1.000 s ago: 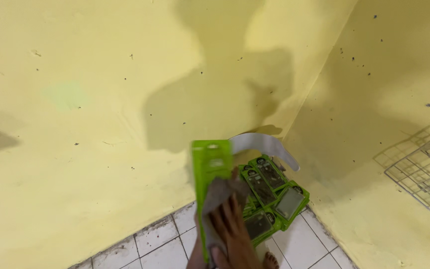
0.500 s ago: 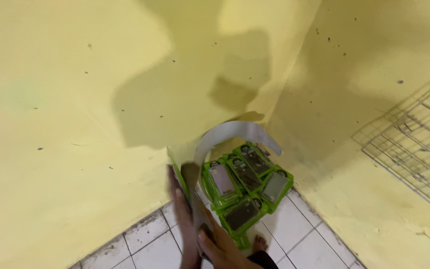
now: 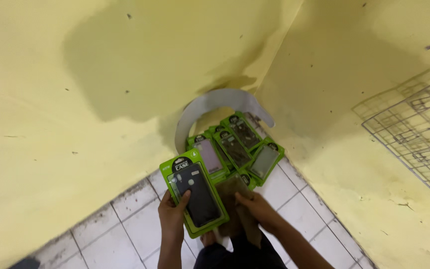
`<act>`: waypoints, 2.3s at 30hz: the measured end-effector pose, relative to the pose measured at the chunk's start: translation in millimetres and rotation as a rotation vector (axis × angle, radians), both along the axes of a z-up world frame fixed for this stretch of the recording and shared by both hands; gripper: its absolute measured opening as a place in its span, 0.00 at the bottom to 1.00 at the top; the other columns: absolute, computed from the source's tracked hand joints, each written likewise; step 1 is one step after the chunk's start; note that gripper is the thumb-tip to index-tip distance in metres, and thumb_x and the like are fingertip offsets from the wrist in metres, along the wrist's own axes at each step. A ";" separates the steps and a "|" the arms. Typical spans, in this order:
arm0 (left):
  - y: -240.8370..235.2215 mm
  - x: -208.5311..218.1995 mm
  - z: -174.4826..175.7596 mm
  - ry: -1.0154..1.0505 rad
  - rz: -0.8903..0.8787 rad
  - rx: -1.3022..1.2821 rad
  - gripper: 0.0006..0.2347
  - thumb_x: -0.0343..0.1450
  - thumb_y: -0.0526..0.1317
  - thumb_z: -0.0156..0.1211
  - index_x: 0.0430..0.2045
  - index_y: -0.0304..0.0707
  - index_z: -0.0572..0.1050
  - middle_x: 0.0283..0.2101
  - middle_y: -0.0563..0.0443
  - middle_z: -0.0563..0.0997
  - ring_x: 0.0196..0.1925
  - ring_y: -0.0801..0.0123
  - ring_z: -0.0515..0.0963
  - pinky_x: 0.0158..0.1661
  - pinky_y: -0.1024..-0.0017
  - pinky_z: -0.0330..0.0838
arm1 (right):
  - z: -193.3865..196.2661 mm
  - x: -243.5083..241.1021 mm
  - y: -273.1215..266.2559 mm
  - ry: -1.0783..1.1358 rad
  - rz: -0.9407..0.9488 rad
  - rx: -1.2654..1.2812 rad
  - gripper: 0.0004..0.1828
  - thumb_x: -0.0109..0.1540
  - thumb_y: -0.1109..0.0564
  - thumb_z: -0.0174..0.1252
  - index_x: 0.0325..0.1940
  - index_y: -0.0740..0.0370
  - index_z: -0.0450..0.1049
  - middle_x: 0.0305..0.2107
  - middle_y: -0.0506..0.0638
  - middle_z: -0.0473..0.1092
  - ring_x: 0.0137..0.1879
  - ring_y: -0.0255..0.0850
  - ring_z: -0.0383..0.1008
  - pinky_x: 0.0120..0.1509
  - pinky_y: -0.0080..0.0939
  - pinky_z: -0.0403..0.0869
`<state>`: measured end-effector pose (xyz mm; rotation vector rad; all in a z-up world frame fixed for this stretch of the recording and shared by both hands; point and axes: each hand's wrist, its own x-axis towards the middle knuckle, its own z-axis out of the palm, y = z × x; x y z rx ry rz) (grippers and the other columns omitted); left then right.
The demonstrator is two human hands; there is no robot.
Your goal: The person repeatedly picks up packaged phone cases from a white plastic chair, wipes them with a cloth, and hangs them on a wall-mounted wire grid. The person handles multiple cases one at a time, alternating between the chair and the display grid.
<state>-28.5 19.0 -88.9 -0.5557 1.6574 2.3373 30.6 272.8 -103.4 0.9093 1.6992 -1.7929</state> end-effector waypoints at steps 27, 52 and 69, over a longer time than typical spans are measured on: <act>145.1 -32.4 -168.3 -0.498 0.140 0.533 0.20 0.79 0.46 0.41 0.63 0.31 0.65 0.56 0.40 0.77 0.55 0.54 0.77 0.53 0.58 0.75 | -59.0 -111.5 40.3 0.809 0.929 0.553 0.43 0.54 0.56 0.58 0.74 0.61 0.57 0.72 0.65 0.52 0.76 0.69 0.48 0.74 0.65 0.54; 117.8 -35.9 -74.3 -0.562 0.194 0.440 0.23 0.78 0.48 0.37 0.64 0.30 0.61 0.61 0.34 0.73 0.60 0.48 0.76 0.57 0.52 0.72 | -198.5 -184.0 75.0 0.522 0.877 0.940 0.38 0.65 0.48 0.53 0.78 0.56 0.50 0.76 0.53 0.47 0.79 0.55 0.47 0.76 0.62 0.56; 8.5 97.6 -58.8 -0.284 0.183 0.606 0.20 0.76 0.45 0.48 0.58 0.30 0.70 0.53 0.40 0.81 0.53 0.55 0.81 0.53 0.59 0.75 | -15.2 -68.2 -54.0 0.423 0.401 -0.058 0.27 0.65 0.45 0.58 0.61 0.66 0.70 0.45 0.55 0.76 0.50 0.39 0.75 0.55 0.39 0.73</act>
